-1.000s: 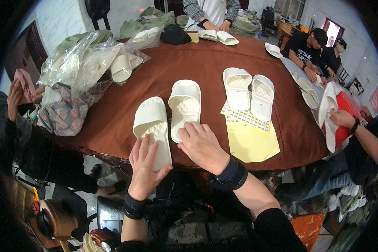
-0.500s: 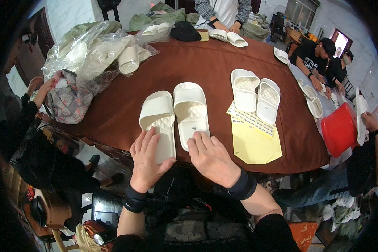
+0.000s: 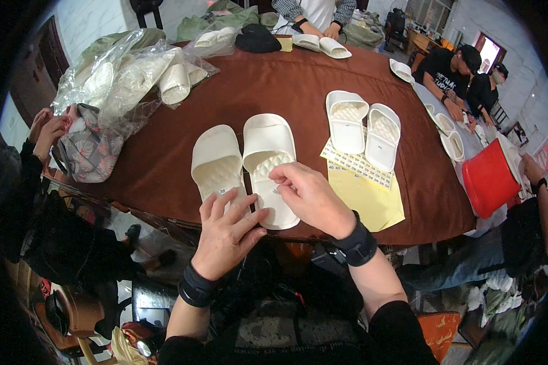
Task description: Apply size labels to the inside of white sandals.
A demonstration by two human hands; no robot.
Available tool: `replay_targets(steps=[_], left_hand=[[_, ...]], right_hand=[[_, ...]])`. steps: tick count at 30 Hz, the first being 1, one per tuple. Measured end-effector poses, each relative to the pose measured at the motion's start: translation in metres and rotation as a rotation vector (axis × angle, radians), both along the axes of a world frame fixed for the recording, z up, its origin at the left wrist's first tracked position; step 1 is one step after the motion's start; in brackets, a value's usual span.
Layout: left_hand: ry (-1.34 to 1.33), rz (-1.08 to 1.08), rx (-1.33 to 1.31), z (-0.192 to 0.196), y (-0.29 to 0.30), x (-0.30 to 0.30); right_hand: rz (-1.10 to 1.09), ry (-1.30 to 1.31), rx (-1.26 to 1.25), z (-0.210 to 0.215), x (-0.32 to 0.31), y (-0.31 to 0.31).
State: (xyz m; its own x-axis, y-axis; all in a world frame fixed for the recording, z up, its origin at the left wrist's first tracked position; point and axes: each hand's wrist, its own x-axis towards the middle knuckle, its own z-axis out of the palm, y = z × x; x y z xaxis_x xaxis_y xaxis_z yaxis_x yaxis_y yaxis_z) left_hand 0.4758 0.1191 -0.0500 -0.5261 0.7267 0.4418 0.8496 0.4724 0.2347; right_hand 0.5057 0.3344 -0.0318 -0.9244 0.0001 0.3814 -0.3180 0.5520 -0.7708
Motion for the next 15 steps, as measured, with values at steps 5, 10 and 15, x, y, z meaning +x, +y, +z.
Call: replay_targets(steps=[5, 10, 15], left_hand=[[-0.007, 0.012, 0.022, -0.002, -0.001, 0.001], [0.013, 0.028, 0.076, -0.005, -0.001, 0.002], [-0.002, 0.041, 0.067, -0.007, 0.0, 0.003]], right_hand=[[-0.061, 0.098, 0.092, -0.024, -0.005, -0.003], [-0.055, 0.026, -0.006, -0.02, 0.001, -0.008], [-0.047, 0.026, 0.005, -0.026, 0.0, -0.007]])
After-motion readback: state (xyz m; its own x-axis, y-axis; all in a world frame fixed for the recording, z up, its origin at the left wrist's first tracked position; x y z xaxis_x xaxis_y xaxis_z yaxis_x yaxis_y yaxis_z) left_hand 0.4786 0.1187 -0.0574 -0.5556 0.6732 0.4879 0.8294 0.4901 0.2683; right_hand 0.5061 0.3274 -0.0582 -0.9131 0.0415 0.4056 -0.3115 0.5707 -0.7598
